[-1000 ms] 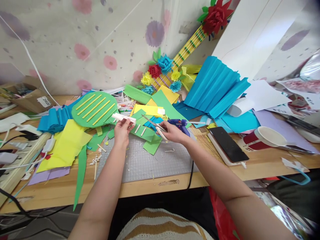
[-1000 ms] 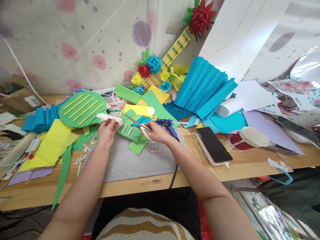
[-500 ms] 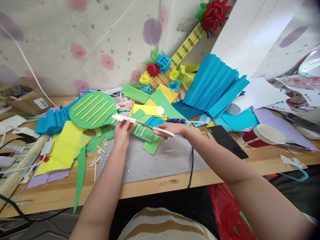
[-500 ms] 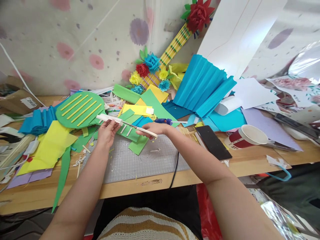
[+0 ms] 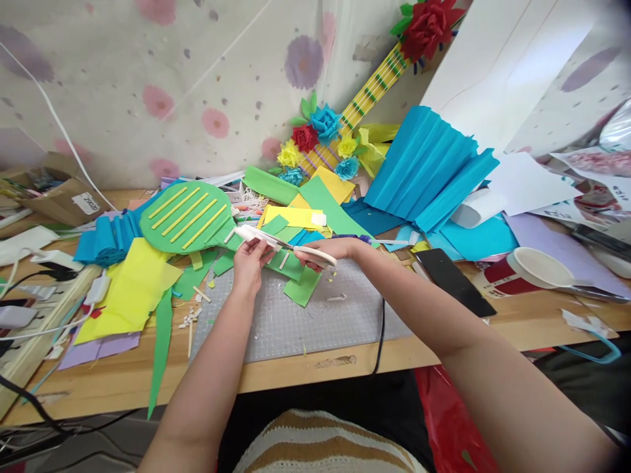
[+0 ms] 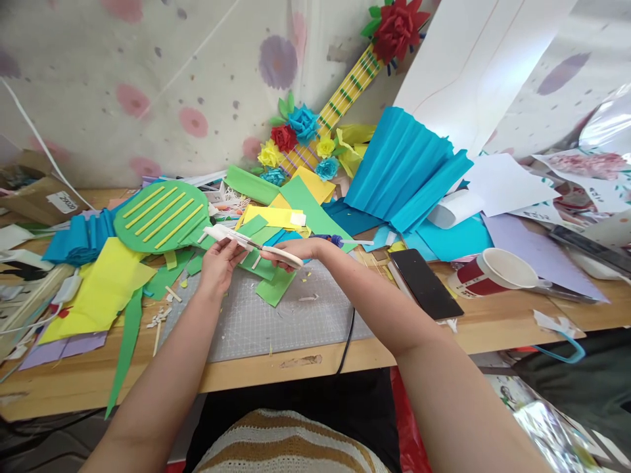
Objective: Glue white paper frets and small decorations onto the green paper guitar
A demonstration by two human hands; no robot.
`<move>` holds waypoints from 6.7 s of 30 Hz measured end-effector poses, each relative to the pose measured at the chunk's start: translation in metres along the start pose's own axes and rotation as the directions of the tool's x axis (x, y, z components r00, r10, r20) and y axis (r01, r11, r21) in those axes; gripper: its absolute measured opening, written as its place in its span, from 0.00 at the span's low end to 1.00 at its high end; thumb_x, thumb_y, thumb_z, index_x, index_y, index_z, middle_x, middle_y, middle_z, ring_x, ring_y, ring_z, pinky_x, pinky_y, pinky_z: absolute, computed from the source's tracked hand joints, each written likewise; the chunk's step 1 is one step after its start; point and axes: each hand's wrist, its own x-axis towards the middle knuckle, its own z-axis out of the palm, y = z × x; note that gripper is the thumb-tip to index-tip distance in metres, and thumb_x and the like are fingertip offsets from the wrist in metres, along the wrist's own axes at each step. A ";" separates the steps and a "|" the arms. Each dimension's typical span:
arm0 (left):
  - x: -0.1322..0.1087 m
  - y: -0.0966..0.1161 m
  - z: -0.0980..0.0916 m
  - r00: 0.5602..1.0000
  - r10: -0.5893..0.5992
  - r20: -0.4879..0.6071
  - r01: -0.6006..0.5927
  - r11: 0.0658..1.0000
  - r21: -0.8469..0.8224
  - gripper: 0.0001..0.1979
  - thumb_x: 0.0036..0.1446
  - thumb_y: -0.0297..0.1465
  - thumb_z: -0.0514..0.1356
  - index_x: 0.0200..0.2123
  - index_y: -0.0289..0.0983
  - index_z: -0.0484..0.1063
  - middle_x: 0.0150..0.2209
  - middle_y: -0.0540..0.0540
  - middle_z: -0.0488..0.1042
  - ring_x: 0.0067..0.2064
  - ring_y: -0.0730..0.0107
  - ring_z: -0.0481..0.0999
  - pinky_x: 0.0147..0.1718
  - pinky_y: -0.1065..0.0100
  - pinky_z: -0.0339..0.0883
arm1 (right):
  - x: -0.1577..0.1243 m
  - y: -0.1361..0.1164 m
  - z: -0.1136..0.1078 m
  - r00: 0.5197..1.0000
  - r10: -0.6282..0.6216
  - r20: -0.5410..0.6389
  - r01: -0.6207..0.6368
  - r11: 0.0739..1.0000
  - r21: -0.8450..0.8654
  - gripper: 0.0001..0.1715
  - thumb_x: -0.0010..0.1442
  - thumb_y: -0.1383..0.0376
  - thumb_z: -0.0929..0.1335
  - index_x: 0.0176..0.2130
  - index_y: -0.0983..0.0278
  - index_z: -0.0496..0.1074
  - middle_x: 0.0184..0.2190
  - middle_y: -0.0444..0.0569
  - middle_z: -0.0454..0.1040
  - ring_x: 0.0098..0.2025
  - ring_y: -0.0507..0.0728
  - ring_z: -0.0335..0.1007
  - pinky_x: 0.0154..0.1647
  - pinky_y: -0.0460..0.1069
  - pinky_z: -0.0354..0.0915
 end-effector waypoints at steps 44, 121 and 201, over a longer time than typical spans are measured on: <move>-0.002 0.000 0.004 0.994 -0.104 -0.027 0.103 0.993 -0.050 0.10 0.41 0.22 0.66 0.27 0.33 0.67 0.25 0.51 0.72 0.27 0.75 0.74 0.25 0.74 0.69 | 0.009 0.003 0.001 0.999 -0.032 -0.024 0.031 0.999 -0.021 0.30 0.47 0.42 0.67 0.24 0.64 0.57 0.17 0.38 0.56 0.19 0.46 0.54 0.21 0.44 0.57; 0.011 0.015 -0.017 0.998 0.057 0.006 -0.057 0.957 0.286 0.11 0.34 0.29 0.66 0.24 0.34 0.69 0.19 0.51 0.71 0.22 0.74 0.70 0.26 0.68 0.70 | 0.100 -0.026 0.011 0.826 0.082 -0.557 -0.409 0.767 -0.494 0.15 0.55 0.58 0.67 0.38 0.67 0.70 0.42 0.61 0.73 0.43 0.65 0.71 0.37 0.51 0.64; -0.007 0.011 -0.005 0.953 -0.070 0.295 -0.030 0.946 0.324 0.20 0.31 0.37 0.70 0.31 0.33 0.76 0.26 0.46 0.77 0.28 0.67 0.75 0.33 0.62 0.72 | 0.054 -0.005 0.020 0.715 -0.218 -0.664 0.424 0.890 0.165 0.21 0.36 0.62 0.73 0.28 0.63 0.60 0.26 0.42 0.70 0.26 0.49 0.66 0.29 0.47 0.64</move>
